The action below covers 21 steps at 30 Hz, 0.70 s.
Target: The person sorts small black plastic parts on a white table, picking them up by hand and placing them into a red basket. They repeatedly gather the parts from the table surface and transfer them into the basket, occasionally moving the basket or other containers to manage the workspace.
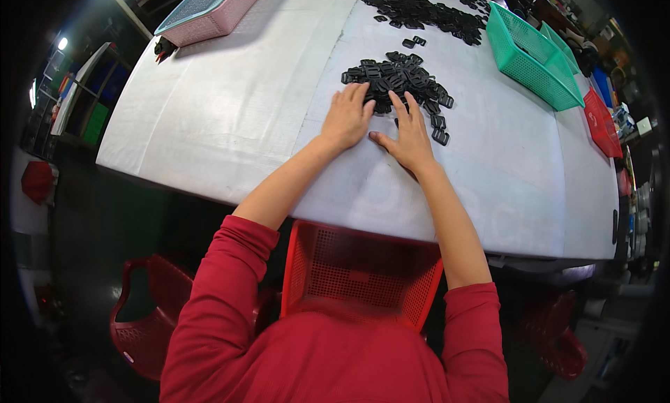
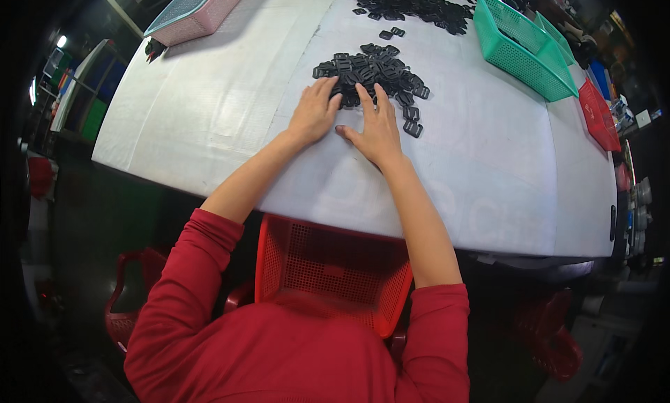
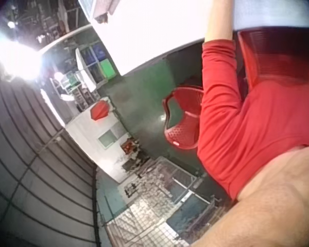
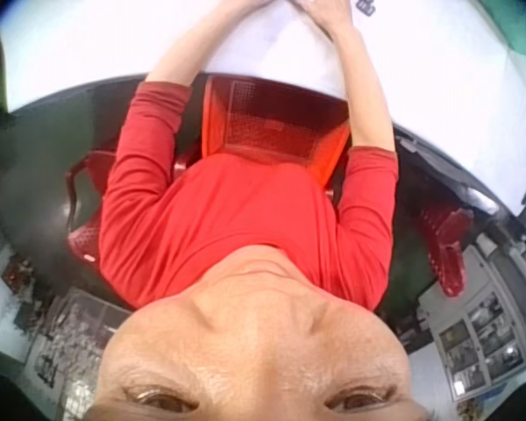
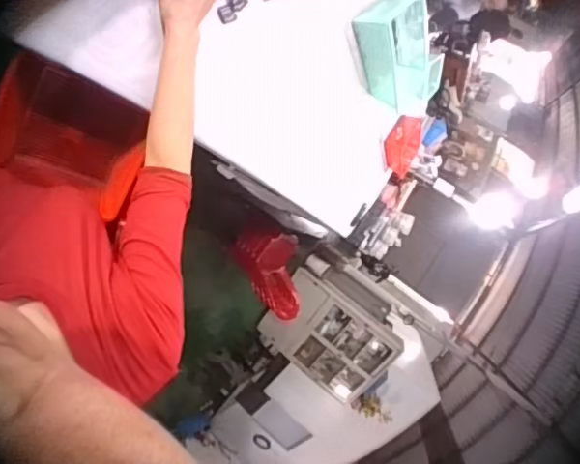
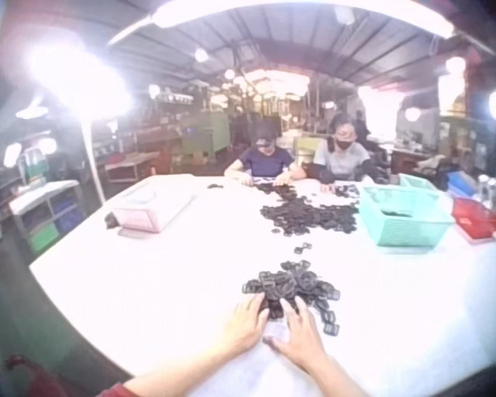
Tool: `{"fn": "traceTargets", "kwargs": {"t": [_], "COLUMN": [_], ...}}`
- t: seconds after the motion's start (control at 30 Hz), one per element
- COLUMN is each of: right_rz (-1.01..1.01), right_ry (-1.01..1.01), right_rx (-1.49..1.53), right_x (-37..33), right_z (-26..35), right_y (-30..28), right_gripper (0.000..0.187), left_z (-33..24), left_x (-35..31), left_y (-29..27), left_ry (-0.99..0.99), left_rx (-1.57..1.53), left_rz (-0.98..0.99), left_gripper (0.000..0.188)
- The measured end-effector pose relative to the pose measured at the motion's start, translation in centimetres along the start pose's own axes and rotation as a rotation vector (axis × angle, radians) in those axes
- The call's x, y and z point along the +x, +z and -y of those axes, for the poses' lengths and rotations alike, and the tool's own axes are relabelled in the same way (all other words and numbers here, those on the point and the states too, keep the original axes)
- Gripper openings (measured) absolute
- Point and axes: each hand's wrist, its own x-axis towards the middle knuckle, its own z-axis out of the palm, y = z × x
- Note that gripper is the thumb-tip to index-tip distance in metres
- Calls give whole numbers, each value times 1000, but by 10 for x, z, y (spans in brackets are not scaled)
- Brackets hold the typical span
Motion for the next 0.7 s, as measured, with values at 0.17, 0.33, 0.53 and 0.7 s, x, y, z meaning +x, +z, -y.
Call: {"fn": "traceTargets", "kwargs": {"t": [0.17,0.33,0.53,0.7], "right_rz": [-62,-112,-238,-129], "right_ry": [-76,103,-56,-165], "right_rx": [-69,-99,-250,-158], "right_x": [-13,-51,-77,-77], "right_z": [-28,-52,-43,-3], "right_y": [-14,-58,-76,-46], "right_gripper": [70,49,37,33], "left_z": [-46,-66,-66,-67], "left_x": [-18,-22,-43,-59], "left_y": [27,-3,-34,-22], "left_ry": [125,70,162,336], "left_rx": [-262,-495,-164,104], "left_rz": [123,91,103,155], "left_gripper": [41,29,32,31]}}
